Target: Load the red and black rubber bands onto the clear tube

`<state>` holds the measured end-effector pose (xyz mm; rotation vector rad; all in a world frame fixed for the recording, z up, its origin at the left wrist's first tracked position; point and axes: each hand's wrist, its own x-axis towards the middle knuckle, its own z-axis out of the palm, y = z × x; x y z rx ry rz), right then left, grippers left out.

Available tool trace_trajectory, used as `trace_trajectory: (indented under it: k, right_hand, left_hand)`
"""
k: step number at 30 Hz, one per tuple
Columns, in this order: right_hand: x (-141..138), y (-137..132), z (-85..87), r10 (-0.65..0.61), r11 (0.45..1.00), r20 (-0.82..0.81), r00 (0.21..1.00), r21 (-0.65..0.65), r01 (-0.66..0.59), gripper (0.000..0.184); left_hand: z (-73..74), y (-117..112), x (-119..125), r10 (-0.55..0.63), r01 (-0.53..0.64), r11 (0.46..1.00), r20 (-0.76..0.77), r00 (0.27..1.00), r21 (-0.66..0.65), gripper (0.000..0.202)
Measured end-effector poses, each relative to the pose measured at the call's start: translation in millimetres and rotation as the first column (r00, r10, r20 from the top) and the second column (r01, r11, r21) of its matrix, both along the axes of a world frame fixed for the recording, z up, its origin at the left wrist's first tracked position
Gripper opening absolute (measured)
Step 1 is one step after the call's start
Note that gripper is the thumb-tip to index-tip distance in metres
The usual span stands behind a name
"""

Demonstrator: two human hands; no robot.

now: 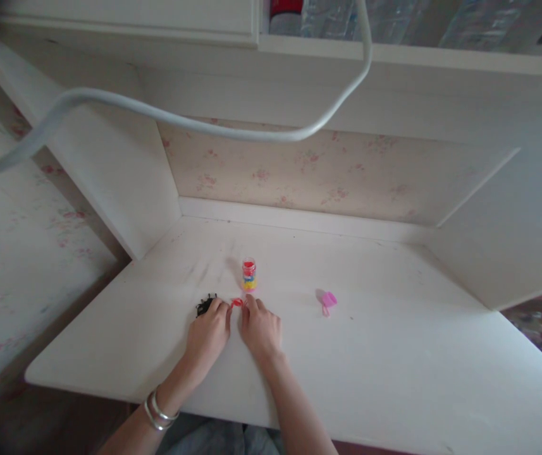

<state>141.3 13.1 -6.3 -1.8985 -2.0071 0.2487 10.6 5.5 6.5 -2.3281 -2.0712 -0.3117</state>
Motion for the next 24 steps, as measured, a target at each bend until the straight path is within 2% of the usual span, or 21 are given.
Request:
trace_trajectory:
  k: [8, 14, 18, 21, 24]
  right_hand:
    - [5, -2, -5.1, 0.014, 0.999, -0.059, 0.998, 0.041, -0.012, 0.027]
    - [9, -2, -9.5, -0.001, 0.996, -0.157, 0.988, 0.089, 0.015, 0.03]
    - [10, -1, -10.8, 0.004, 0.992, -0.308, 0.951, 0.12, 0.035, 0.034]
    - [15, 2, -2.8, -0.008, 0.987, -0.435, 0.901, 0.143, 0.078, 0.038]
    - [25, 10, 19.0, -0.022, 0.967, -0.476, 0.879, 0.214, 0.14, 0.042]
  left_hand:
    - [0.2, -15, -18, 0.014, -0.021, 0.996, 0.086, 0.996, 0.081, 0.029]
    - [-10.8, -39, -27, -0.041, 0.03, 0.998, 0.19, 0.981, 0.057, 0.028]
    - [-19.5, -48, -31, -0.077, 0.062, 0.996, 0.253, 0.964, 0.068, 0.026]
    - [-22.7, -48, -34, -0.121, 0.096, 0.991, 0.312, 0.943, 0.095, 0.024]
    - [-22.6, -45, -36, -0.157, 0.13, 0.987, 0.368, 0.916, 0.1, 0.022]
